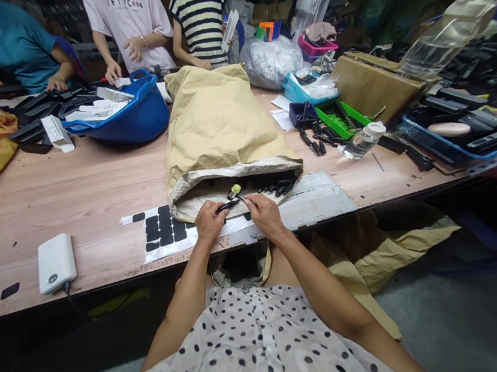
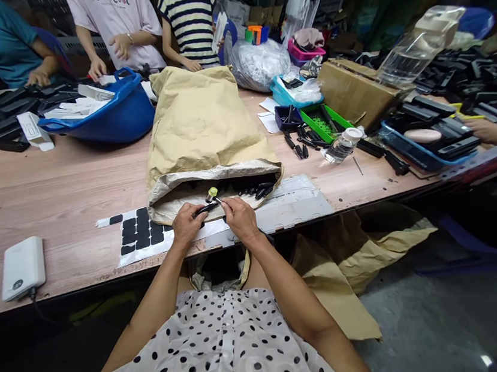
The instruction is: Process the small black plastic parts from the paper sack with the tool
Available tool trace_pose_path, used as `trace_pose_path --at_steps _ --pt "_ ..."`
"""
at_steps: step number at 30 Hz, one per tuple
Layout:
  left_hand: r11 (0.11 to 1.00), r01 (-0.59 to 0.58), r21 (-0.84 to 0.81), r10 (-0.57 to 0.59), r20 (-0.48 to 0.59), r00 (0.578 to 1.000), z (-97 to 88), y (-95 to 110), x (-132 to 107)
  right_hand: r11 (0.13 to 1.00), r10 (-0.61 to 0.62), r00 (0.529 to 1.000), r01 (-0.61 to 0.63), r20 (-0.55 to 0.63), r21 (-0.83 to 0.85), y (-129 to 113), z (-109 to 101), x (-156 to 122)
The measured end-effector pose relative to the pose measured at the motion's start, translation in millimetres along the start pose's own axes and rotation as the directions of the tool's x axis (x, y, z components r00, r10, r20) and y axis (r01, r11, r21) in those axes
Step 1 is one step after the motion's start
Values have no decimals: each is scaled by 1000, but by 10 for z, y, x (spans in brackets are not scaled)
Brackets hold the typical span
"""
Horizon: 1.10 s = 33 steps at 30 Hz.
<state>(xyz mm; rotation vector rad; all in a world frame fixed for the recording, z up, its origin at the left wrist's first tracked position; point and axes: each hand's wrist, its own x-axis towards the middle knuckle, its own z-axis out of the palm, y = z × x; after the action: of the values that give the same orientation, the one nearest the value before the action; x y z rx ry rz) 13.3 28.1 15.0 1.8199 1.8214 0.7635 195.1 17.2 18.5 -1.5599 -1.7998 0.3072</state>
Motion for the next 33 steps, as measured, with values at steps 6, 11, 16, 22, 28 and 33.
trace_pose_path --at_steps 6,11,16,22,28,33 --pt "1000 10 -8 -10 4 1000 -13 23 -11 995 0 1000 2 25 -101 -83 4 -72" --pt "1000 -21 -21 21 -1 1000 -19 27 -18 985 -6 999 12 35 -170 -70 -10 -149" --pt "999 -35 -26 36 9 999 -11 18 -15 984 -22 999 29 40 -174 -101 -63 -148" --pt "999 -43 -32 43 4 999 14 7 -19 982 -110 994 105 -24 -154 -235 -129 -137" --pt "999 -28 -21 28 4 1000 11 41 -18 969 -95 992 111 83 -221 -183 -27 -244" --pt "1000 -22 -19 22 4 1000 -4 60 -19 987 -41 998 46 39 -152 -166 -77 -180"
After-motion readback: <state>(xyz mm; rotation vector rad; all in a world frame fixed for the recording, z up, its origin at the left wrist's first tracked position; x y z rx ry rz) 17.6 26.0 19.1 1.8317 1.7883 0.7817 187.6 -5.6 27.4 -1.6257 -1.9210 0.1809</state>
